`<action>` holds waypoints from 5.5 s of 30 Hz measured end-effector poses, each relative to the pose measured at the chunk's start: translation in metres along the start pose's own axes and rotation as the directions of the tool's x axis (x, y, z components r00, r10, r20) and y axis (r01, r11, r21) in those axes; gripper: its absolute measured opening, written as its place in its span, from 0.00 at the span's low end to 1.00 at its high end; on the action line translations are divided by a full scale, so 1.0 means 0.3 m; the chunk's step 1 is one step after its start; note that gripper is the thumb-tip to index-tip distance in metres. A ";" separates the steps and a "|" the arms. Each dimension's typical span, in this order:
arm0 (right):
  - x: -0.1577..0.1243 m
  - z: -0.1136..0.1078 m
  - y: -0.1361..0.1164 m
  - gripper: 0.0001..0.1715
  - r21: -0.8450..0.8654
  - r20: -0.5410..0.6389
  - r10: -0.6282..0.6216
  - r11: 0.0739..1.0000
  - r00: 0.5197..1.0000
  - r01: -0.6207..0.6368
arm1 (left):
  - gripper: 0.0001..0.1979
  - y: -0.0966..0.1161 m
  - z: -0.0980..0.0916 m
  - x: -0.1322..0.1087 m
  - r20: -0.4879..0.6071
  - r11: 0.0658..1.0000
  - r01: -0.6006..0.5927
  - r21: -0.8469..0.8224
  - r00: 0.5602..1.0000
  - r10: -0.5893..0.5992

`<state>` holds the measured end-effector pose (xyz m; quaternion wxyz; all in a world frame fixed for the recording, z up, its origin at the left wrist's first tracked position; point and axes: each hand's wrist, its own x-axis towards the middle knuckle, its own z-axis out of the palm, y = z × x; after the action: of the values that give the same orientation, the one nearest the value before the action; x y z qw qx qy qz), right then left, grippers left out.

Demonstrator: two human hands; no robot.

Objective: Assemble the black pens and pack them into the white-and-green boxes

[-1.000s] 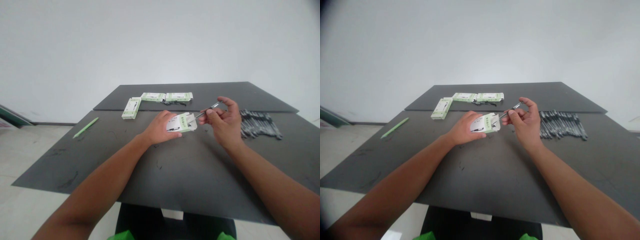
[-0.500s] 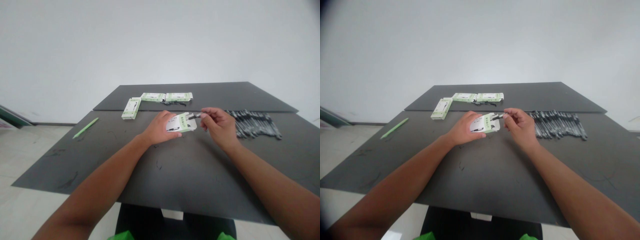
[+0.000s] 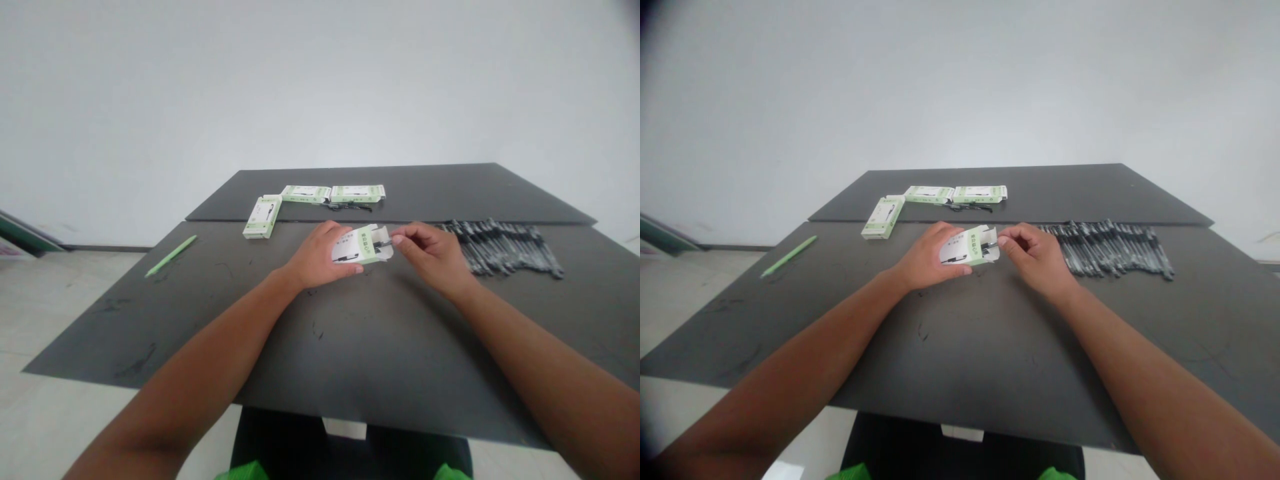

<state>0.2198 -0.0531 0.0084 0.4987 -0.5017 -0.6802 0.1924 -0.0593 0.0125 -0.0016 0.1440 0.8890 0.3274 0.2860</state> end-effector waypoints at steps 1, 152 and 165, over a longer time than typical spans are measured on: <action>0.000 0.001 -0.002 0.13 -0.028 0.008 -0.042 0.999 0.999 0.043 | 0.43 -0.001 0.001 0.000 -0.003 1.000 -0.003 -0.002 1.000 0.003; 0.002 0.003 0.023 0.15 0.252 0.033 0.150 0.955 0.988 -0.154 | 0.43 -0.006 0.011 -0.001 -0.002 1.000 -0.020 0.013 1.000 0.020; 0.006 0.001 0.038 0.17 0.067 0.101 0.079 0.994 0.992 -0.086 | 0.44 -0.008 0.011 0.002 0.001 0.999 -0.045 0.004 0.999 0.045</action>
<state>0.2252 -0.0466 0.0005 0.4739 -0.5010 -0.6753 0.2615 -0.0582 0.0144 -0.0051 0.1358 0.8965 0.3076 0.2884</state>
